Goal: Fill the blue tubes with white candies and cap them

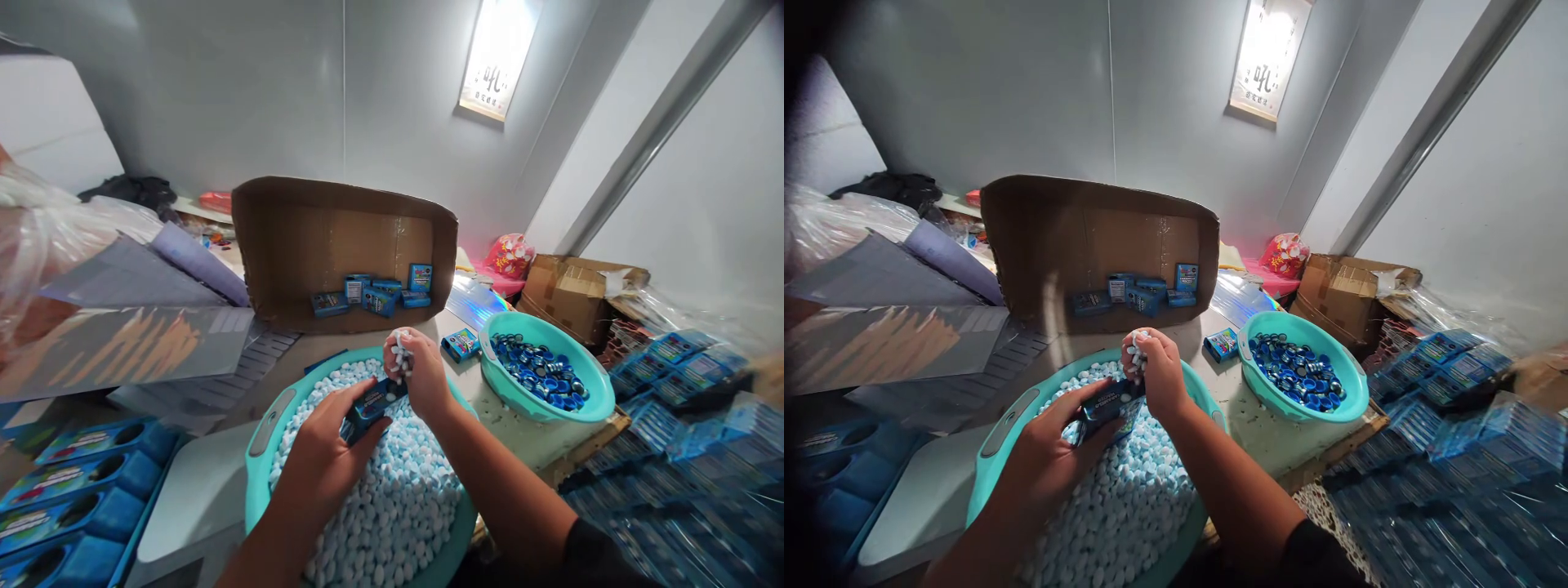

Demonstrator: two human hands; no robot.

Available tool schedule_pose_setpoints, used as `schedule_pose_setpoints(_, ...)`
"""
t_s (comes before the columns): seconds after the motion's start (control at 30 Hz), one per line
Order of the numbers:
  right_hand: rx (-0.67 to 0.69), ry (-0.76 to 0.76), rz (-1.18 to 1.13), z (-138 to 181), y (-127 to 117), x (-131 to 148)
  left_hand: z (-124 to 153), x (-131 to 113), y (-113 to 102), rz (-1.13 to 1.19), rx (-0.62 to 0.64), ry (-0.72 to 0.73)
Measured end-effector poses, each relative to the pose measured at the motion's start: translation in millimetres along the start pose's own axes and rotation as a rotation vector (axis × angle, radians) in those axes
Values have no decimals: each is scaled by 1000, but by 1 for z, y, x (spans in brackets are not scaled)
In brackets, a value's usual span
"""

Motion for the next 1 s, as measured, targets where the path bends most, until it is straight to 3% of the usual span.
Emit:
schedule_pose_setpoints(0.23, 22, -12, -34, 2, 0, 0, 0, -3, -1, -24, 23, 89)
schedule_pose_setpoints(0.47, 47, -20, -53, 4, 1, 1, -2, -2, 0, -14, 54, 33)
schedule_pose_setpoints(0.63, 68, -17, -42, 7, -1, 0, 1, 1, 1, 17, 6, -31)
schedule_pose_setpoints(1.0, 127, -166, -13, 15, -4, 1, 2, -10, -2, -76, 28, 96)
Point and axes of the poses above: each hand's wrist, its own z-axis away from the middle knuckle, its own y-axis out of the palm, x = y × z, the point moved 5 cm from there along -z, towards the middle knuckle, and after that the axes turned 6 degrees about z, right-handed, at the moved point
